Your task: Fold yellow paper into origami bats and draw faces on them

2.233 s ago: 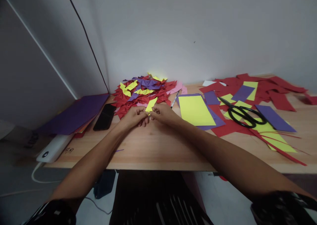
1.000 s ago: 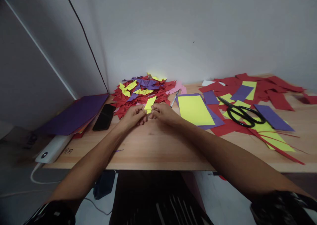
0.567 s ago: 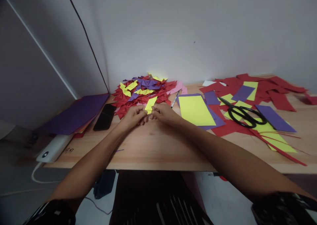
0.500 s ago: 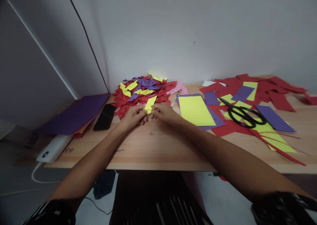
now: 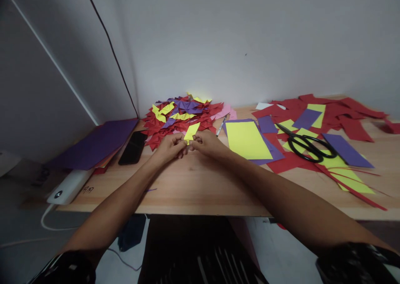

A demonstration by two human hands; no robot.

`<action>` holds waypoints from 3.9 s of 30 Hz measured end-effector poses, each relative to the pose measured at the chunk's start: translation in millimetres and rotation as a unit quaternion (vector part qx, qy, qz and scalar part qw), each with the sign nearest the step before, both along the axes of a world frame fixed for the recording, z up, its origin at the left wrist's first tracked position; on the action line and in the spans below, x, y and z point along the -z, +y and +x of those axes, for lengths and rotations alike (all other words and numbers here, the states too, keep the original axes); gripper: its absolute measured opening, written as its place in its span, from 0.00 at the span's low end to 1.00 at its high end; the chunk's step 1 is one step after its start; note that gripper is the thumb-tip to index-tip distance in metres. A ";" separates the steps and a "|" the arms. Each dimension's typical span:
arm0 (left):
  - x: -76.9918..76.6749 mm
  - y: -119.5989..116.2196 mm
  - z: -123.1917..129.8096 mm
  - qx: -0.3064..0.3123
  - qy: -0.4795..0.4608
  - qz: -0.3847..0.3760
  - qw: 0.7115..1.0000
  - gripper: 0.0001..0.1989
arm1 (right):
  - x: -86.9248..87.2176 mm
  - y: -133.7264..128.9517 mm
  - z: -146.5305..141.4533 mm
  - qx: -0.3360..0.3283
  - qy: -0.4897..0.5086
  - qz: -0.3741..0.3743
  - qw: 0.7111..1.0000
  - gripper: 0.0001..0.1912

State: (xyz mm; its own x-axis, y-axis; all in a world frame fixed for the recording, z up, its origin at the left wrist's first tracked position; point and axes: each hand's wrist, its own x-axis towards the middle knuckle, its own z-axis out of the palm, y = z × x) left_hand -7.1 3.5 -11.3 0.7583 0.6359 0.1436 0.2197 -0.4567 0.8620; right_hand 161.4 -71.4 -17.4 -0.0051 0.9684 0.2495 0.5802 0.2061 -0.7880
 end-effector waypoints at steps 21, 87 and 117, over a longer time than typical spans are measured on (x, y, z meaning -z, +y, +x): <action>-3.4 -3.2 1.7 0.013 -0.007 -0.052 0.999 0.08 | 10.5 3.7 2.6 0.003 0.019 0.011 1.000 0.08; -7.0 -1.4 6.6 -0.131 -0.170 -0.197 0.957 0.07 | 3.2 0.5 1.7 0.010 0.148 -0.018 0.989 0.08; -8.8 -0.2 3.2 -0.046 -0.121 -0.238 0.963 0.10 | -5.8 -3.6 4.5 0.043 0.150 0.049 0.987 0.11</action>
